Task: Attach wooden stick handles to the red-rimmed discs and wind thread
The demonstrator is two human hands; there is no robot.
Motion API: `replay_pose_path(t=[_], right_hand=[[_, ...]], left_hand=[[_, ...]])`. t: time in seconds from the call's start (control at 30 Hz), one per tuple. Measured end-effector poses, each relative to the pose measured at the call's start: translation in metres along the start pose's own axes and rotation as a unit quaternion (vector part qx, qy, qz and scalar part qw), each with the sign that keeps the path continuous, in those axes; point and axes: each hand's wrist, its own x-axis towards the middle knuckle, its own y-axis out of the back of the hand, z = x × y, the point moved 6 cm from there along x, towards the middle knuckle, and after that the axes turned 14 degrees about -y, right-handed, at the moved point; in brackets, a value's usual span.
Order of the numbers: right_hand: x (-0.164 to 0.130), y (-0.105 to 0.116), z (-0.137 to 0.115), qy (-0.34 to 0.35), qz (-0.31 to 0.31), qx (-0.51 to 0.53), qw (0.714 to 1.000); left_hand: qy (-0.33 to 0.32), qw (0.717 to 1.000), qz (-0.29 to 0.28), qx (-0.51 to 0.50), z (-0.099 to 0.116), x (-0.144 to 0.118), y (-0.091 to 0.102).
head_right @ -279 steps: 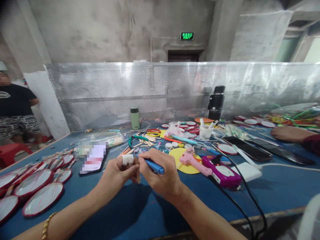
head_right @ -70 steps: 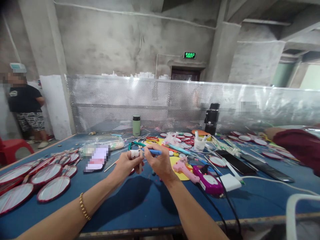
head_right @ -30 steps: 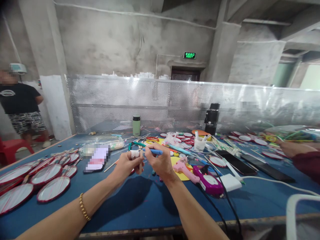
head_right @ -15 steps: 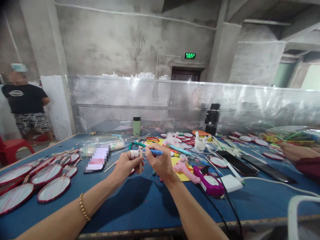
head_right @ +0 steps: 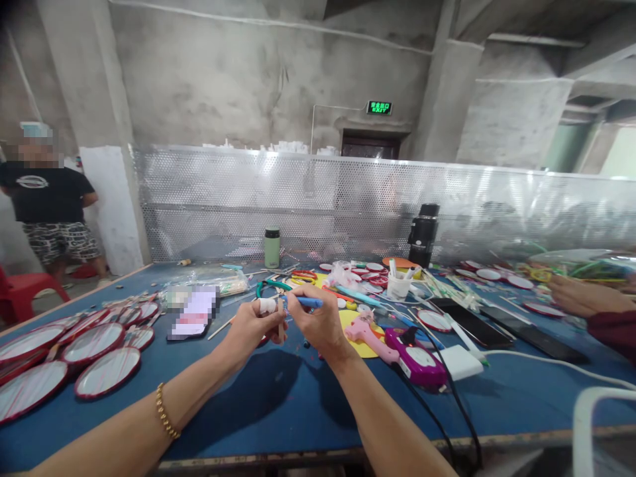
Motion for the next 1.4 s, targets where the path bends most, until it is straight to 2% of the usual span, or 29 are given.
replay_pose_path(t=[0.37, 0.7, 1.4], right_hand=[[-0.0017, 0.0004, -0.0098, 0.009, -0.001, -0.001, 1.0], [-0.0026, -0.0015, -0.008, -0.003, -0.005, 0.0, 1.0], [-0.0025, -0.0011, -0.0047, 0.01, -0.005, 0.007, 1.0]], left_hand=[[0.02, 1.0, 0.017, -0.003, -0.003, -0.0004, 0.0039], [0.02, 1.0, 0.011, 0.002, 0.0044, -0.0039, 0.0022], [0.022, 1.0, 0.014, 0.003, 0.0005, -0.0026, 0.0026]])
